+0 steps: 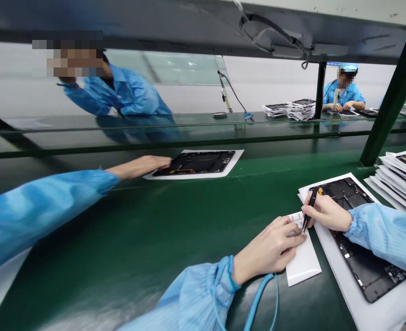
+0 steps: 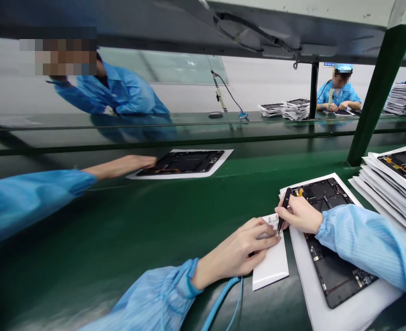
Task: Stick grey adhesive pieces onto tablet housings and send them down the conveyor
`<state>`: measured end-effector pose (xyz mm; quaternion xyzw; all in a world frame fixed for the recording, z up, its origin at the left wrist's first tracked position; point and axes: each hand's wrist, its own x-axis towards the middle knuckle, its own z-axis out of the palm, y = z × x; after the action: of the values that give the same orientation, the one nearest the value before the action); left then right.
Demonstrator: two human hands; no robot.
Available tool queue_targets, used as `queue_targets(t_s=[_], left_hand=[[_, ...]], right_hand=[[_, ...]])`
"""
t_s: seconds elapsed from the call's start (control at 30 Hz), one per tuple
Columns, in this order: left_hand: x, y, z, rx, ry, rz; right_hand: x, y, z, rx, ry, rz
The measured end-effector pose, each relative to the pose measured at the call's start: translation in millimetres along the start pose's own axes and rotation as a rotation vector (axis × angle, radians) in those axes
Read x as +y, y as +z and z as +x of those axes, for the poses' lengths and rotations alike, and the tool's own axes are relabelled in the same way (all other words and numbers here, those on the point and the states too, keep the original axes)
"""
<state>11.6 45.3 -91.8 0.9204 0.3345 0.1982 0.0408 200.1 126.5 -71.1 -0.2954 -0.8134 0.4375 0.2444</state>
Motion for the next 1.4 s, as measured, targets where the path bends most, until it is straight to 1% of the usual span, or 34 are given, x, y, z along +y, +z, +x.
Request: queue_targets(t_s=[0.2,0.47,0.7,1.03,1.17,1.4], left_hand=[[-0.8,0.8,0.1,-0.004,0.005,-0.005],[-2.1,1.8,-0.2,0.006,0.013,0.036],[-2.8,3.1,1.6,0.013,0.018,0.036],[-3.6,4.2,3.2,0.003,0.018,0.041],[-3.1,3.4,3.2,-0.009,0.017,0.048],[-3.3,3.3,2.0,0.001,0.015,0.035]], right_hand=[[0.8,11.9,0.9,0.090,0.071,-0.022],[-1.5,13.6,5.6,0.141,0.103,-0.047],[-1.0,14.2,5.0,0.135,0.144,-0.015],[-1.4,12.7,5.9,0.133,0.142,-0.022],[-1.9,12.8,5.1,0.153,0.142,-0.030],[-3.8,12.5,4.4,0.141,0.154,-0.019]])
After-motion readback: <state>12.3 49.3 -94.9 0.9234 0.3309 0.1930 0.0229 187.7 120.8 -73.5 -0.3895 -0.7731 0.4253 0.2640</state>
